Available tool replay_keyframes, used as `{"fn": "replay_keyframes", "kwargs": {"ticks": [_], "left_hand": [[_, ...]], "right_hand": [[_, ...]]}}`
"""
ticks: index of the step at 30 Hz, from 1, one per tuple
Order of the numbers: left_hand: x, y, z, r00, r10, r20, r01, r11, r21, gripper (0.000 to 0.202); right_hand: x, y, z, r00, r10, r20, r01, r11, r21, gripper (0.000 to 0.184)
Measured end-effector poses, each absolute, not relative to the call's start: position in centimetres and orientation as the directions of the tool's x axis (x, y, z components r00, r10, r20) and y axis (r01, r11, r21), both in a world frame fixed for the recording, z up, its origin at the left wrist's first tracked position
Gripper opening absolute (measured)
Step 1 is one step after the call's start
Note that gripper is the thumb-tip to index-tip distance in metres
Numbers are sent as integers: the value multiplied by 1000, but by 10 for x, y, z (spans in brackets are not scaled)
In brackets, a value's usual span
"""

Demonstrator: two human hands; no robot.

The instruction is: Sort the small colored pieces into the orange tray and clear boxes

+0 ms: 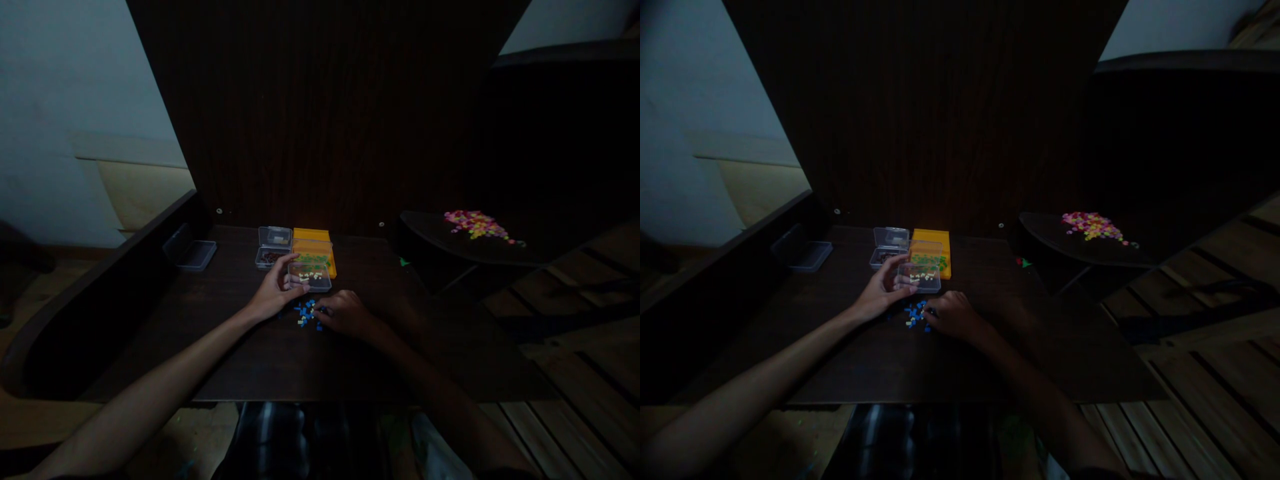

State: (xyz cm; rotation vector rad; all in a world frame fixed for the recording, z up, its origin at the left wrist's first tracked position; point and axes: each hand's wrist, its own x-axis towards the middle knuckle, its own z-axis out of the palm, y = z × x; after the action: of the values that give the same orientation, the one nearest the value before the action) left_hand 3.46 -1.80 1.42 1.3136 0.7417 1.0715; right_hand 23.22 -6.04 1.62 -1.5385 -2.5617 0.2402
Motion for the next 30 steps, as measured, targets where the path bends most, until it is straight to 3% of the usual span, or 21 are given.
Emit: {"fn": "replay_keyframes", "kwargs": {"ticks": [16,22,30], "left_hand": [[34,-18,15,356,922,152,-167,-97,981,76],[34,-17,15,352,923,158,-160,-107,981,76],[34,-17,14,361,915,178,-169,-124,978,73]], "right_hand": [[240,-54,8,-456,887,74,843,458,-283,17],[240,-52,16,-473,881,11,827,449,-340,17],[236,-60,15,-387,920,52,879,386,-279,20]]}}
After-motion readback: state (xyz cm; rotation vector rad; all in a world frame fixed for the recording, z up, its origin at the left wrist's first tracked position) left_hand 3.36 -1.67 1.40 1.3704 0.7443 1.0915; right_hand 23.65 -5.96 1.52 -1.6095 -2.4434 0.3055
